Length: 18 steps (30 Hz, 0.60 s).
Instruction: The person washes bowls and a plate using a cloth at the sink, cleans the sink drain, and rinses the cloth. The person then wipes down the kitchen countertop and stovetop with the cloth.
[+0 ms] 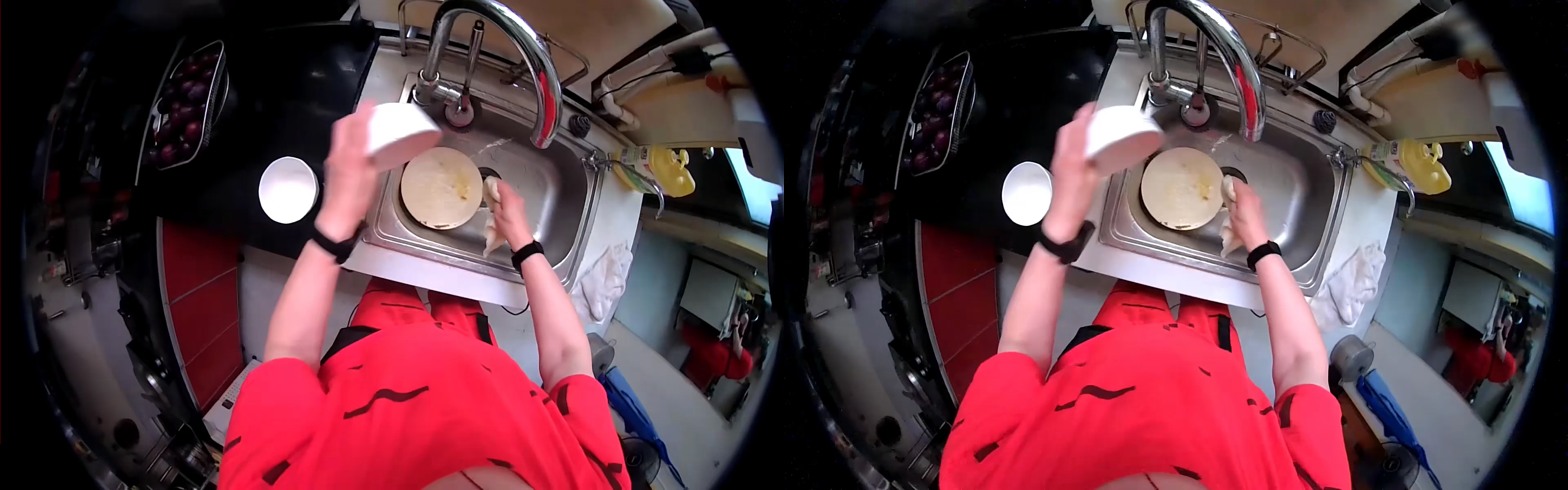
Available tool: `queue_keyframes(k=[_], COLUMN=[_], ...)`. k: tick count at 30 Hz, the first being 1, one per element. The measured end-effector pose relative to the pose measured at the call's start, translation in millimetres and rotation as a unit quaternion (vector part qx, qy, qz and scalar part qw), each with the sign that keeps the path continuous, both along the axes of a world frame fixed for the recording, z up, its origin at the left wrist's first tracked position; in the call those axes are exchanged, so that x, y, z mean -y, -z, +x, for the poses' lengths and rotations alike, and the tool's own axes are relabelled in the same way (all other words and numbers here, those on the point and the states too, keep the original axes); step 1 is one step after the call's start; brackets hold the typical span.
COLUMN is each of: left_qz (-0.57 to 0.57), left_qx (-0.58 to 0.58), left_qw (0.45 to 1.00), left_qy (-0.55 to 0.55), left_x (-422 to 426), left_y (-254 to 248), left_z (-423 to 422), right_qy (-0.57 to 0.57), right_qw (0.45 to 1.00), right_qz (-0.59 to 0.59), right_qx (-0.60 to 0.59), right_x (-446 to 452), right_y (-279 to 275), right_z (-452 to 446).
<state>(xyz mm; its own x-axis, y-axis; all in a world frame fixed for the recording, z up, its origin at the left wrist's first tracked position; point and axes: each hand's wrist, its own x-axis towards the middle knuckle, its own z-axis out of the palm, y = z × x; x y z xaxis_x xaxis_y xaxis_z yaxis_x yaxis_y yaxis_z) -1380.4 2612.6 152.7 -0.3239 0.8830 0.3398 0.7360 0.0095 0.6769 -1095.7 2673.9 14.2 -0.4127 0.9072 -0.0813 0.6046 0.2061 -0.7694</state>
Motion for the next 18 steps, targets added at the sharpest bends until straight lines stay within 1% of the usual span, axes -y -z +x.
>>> queue_keyframes(k=[1,3,4,5,7,8,9,11,12,13,15,16,18], left_qz=[-0.029,-0.029,-0.057,-0.046,-0.080,-0.093,-0.108,-0.115,-0.123,-0.128,-0.154,-0.153,-0.220], left_qx=[0.021,0.014,0.046,0.084,0.143,0.157,0.171,0.276,0.255,0.260,0.306,0.307,0.265], left_qw=[0.999,0.996,0.991,0.985,0.966,0.959,0.951,0.928,0.931,0.930,0.908,0.908,0.910], left_qy=[-0.020,-0.082,-0.116,-0.144,-0.200,-0.217,-0.233,-0.224,-0.231,-0.227,-0.241,-0.240,-0.232], left_x=[12.3,39.3,53.3,65.9,89.3,101.7,114.2,128.0,131.1,134.4,139.6,142.6,145.4], left_y=[-10.9,-9.7,-14.7,-11.8,-7.5,4.0,13.3,19.6,20.1,23.2,28.0,32.7,40.1], left_z=[-13.7,-40.1,-50.9,-63.3,-86.1,-102.4,-116.8,-133.5,-136.5,-142.8,-149.4,-156.3,-166.5], right_qy=[0.002,0.025,0.008,0.009,0.004,-0.011,-0.010,-0.095,-0.126,-0.126,-0.022,-0.021,0.089], right_qw=[1.000,0.997,0.996,0.996,0.991,0.993,0.992,0.968,0.961,0.960,0.954,0.954,0.950], right_qz=[-0.001,-0.076,-0.075,-0.075,-0.079,-0.027,-0.033,-0.025,-0.009,-0.012,-0.061,-0.060,-0.141], right_qx=[0.000,-0.007,0.037,0.036,0.106,0.117,0.120,0.231,0.246,0.250,0.292,0.293,0.262], right_x=[0.8,3.0,-0.3,-3.5,-4.9,-4.3,-3.5,-3.7,-4.8,-3.3,-5.7,-5.8,-9.6], right_y=[7.3,21.6,34.4,37.0,42.4,47.2,46.2,37.6,46.7,55.5,72.2,79.9,90.5], right_z=[-2.2,-7.3,-9.3,-14.0,-25.1,-29.3,-31.5,-32.4,-27.1,-23.7,-20.4,-19.1,-18.6])
